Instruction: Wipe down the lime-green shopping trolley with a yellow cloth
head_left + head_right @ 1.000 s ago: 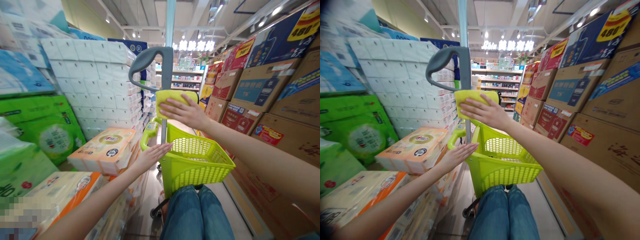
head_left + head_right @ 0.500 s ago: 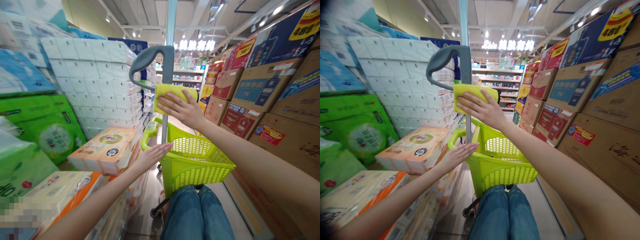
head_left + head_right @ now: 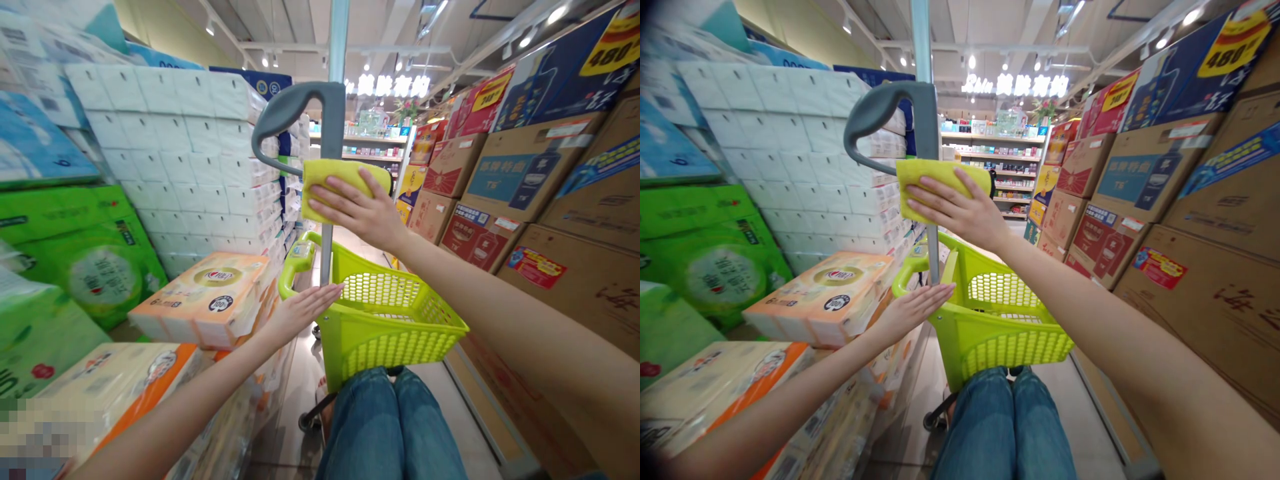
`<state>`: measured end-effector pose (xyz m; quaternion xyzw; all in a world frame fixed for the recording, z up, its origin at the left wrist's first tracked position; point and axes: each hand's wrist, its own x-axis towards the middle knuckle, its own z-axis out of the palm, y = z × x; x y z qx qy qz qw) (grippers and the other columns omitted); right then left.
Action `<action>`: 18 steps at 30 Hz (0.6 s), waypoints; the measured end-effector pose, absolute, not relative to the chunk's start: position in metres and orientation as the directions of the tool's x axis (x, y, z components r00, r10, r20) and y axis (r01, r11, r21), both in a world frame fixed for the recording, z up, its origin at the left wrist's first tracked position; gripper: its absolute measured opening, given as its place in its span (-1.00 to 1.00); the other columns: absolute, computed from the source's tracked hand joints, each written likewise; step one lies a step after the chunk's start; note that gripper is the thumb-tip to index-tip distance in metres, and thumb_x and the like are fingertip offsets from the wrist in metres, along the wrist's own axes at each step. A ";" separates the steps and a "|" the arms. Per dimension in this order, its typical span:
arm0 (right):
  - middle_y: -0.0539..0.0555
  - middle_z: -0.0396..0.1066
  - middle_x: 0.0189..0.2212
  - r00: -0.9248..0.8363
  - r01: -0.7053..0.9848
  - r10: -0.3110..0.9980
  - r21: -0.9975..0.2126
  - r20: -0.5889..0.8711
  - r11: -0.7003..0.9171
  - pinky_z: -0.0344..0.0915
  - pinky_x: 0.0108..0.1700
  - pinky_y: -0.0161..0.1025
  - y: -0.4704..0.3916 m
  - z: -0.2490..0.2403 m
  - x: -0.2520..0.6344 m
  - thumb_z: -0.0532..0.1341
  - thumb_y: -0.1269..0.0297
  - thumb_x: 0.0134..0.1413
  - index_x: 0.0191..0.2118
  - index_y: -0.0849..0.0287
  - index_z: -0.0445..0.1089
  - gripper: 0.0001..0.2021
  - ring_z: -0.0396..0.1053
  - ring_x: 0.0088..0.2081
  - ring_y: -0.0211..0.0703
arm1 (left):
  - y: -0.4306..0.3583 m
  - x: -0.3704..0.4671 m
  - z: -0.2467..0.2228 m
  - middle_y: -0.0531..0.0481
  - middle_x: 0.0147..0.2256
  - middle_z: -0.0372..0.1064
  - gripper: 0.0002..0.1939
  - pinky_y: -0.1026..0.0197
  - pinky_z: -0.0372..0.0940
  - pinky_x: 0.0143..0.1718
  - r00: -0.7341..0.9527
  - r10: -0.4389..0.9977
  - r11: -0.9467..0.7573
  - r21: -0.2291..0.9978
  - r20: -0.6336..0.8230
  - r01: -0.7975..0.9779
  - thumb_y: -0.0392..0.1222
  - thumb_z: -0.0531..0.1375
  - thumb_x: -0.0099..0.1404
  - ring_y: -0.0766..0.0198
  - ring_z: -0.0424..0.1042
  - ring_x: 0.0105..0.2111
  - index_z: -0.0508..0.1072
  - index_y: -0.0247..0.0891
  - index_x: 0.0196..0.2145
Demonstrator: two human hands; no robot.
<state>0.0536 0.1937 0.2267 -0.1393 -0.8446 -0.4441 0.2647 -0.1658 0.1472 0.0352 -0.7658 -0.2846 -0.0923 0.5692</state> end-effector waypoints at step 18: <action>-0.14 0.13 0.32 -0.794 0.460 -0.164 0.755 0.585 0.467 -0.27 0.44 -0.03 0.196 0.181 0.048 -0.03 0.42 0.33 0.31 -0.09 0.14 -0.50 -0.09 0.38 -0.29 | 0.150 -0.166 0.032 0.03 0.42 -0.26 -0.34 0.20 -0.20 0.40 0.830 0.335 -0.163 -0.840 0.446 0.517 -0.43 -0.01 0.28 0.28 -0.23 0.39 0.09 -0.29 0.34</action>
